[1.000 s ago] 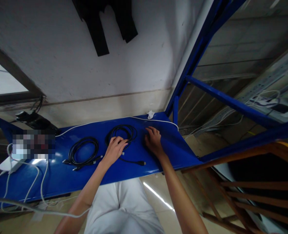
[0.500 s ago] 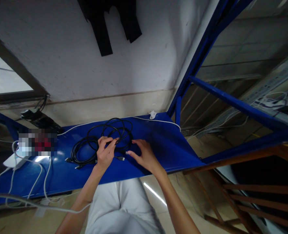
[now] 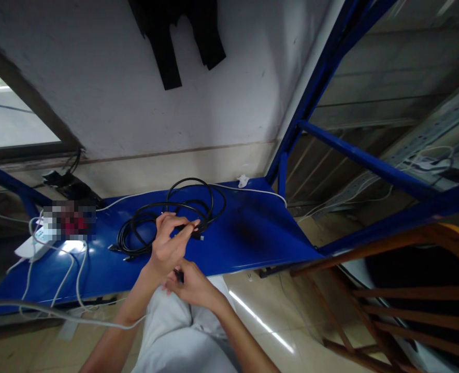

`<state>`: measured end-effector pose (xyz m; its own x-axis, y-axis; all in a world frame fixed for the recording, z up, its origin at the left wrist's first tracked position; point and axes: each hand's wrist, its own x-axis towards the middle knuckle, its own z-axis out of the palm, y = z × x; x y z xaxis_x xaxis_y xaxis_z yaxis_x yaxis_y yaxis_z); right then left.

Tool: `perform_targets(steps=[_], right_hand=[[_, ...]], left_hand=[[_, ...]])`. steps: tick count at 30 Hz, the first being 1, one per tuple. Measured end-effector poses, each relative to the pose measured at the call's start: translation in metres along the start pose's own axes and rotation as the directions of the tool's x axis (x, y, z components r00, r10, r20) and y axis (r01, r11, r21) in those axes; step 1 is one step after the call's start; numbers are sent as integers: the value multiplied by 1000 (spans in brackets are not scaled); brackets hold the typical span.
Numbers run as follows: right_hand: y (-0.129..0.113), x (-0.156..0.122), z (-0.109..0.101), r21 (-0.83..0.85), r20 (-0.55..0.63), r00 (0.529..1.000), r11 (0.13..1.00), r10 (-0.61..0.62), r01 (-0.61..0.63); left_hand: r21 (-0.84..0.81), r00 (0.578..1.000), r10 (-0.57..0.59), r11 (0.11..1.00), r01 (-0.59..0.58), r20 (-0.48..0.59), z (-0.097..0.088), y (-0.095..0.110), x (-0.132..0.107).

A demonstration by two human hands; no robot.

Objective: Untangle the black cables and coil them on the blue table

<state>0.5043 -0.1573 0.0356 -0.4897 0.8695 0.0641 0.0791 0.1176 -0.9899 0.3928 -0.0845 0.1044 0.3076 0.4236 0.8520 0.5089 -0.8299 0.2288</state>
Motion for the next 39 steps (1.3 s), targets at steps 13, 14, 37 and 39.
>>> perform_targets(steps=[13, 14, 37, 39], right_hand=[[-30, -52, -88, 217, 296, 937, 943, 182, -252], [-29, -54, -89, 174, 309, 933, 953, 185, -247], [45, -94, -21, 406, -450, 769, 871, 453, -275], [42, -94, -14, 529, -444, 756, 822, 481, -212]], left_hand=[[22, 795, 41, 997, -68, 605, -71, 31, -51], [32, 773, 39, 997, -77, 633, -72, 35, -58], [97, 749, 13, 990, -104, 663, -31, 47, -138], [60, 745, 24, 995, -85, 667, -29, 51, -139]])
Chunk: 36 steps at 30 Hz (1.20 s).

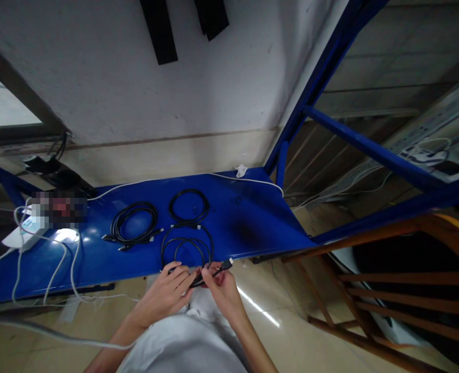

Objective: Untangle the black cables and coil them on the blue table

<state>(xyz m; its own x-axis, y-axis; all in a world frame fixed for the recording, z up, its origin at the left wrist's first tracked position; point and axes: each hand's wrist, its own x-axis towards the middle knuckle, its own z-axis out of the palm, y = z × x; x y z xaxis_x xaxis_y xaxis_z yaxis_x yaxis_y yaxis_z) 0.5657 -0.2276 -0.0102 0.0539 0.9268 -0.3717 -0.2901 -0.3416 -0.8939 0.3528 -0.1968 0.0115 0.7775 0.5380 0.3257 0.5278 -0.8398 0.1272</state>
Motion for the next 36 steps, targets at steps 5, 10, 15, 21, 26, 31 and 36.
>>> perform_targets(steps=[5, 10, 15, 21, 26, 31, 36], right_hand=[[1, -9, 8, 144, -149, 989, 990, 23, -1], [-2, -6, 8, 288, -158, 987, 956, -3, 49], [0, 3, 9, 394, -230, 973, 911, -27, 118], [6, 6, 13, 386, -279, 958, 907, -62, 171], [-7, 5, 12, 403, -248, 966, 898, -79, 177], [-30, 5, 3, 420, -196, 976, 891, -95, 171], [-52, 5, -8, 442, -207, 970, 873, -126, 207]], left_hand=[[-17, 997, 58, 998, -57, 48, 6, 9, -7], [-33, 996, -14, 999, 11, -91, 13, 4, -20], [-248, 961, -260, 941, 230, -96, 9, -22, -23], [-673, 856, -513, 657, 340, -68, 5, -39, 1], [-704, 760, -635, 602, 375, -138, 2, -60, 50], [-712, 849, -526, 614, 340, -48, -5, -82, 86], [-741, 802, -589, 581, 338, -96, -4, -85, 105]])
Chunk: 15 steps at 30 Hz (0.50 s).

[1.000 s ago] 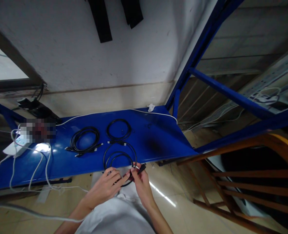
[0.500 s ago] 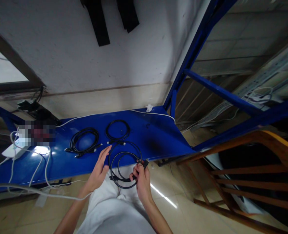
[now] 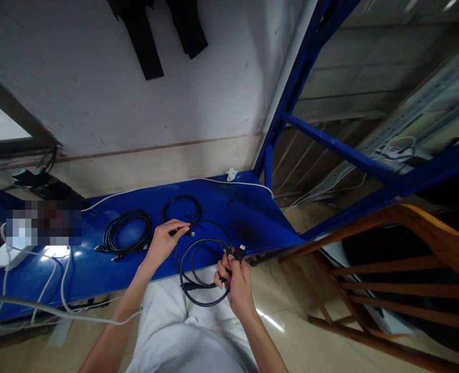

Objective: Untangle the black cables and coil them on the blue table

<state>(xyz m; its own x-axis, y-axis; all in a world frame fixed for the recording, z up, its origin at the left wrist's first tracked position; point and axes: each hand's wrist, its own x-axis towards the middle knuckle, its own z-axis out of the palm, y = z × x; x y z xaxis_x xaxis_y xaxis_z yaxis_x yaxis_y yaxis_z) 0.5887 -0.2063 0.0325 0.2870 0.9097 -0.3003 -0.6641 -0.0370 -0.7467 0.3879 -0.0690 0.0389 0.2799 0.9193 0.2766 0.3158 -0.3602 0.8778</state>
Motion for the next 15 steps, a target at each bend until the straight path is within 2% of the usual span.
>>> perform_targets(steps=[4, 7, 10, 12, 15], right_hand=[[-8, 7, -5, -31, -58, 995, 996, -84, 83], [-16, 11, -12, -43, -93, 986, 990, -141, 137], [-30, 12, -20, -33, -151, 974, 986, -168, 165], [-42, 9, -25, -24, -192, 967, 986, -167, 166], [-60, 1, -29, -6, -208, 967, 989, -144, 146]], left_hand=[[-90, 993, -10, 996, 0, -119, 18, 3, 22], [-142, 984, -66, 989, 43, -166, 39, -2, 55], [-132, 990, -76, 989, 60, -117, 58, -9, 91], [-131, 997, -62, 990, 54, -53, 66, -10, 107], [-146, 1000, -20, 989, 21, 10, 69, -1, 102]])
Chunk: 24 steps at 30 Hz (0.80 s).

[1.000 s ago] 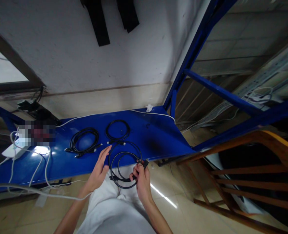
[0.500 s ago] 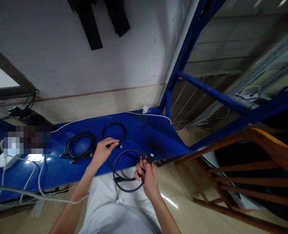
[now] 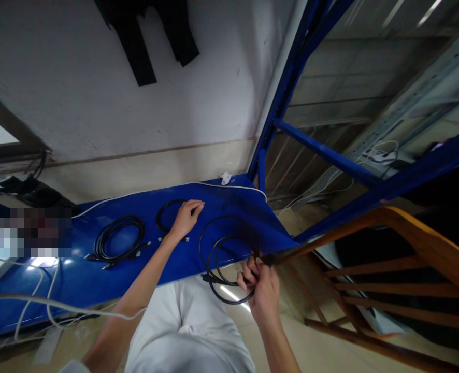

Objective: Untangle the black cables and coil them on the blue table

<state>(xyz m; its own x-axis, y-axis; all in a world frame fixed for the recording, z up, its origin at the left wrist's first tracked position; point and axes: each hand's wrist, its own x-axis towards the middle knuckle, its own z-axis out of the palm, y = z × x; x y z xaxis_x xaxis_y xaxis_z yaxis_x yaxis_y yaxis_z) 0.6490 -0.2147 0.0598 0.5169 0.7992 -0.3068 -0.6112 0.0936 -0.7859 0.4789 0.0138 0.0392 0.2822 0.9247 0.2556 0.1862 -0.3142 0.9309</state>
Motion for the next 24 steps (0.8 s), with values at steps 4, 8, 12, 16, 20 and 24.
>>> perform_targets(steps=[4, 8, 12, 16, 20, 24], right_hand=[[-12, -6, 1, 37, 37, 999, 999, 16, -18], [2, -9, 21, 94, 49, 997, 993, 61, -65], [34, -20, 58, 113, 121, 987, 987, 102, -116], [64, -34, 94, 104, 246, 964, 986, 99, -128], [77, -31, 118, 79, 354, 927, 983, 126, -164], [77, -21, 132, 58, 399, 906, 982, 141, -178]], left_hand=[[-256, 990, -115, 957, 133, 81, 1, 21, -66], [-669, 934, -353, 680, 300, 61, 6, 41, -160], [-747, 849, -517, 606, 271, -111, 9, 50, -219], [-702, 808, -541, 668, 246, -232, -21, 44, -234], [-593, 855, -463, 765, 251, -235, -73, 36, -242], [-466, 856, -464, 824, 323, -228, -119, 42, -256]])
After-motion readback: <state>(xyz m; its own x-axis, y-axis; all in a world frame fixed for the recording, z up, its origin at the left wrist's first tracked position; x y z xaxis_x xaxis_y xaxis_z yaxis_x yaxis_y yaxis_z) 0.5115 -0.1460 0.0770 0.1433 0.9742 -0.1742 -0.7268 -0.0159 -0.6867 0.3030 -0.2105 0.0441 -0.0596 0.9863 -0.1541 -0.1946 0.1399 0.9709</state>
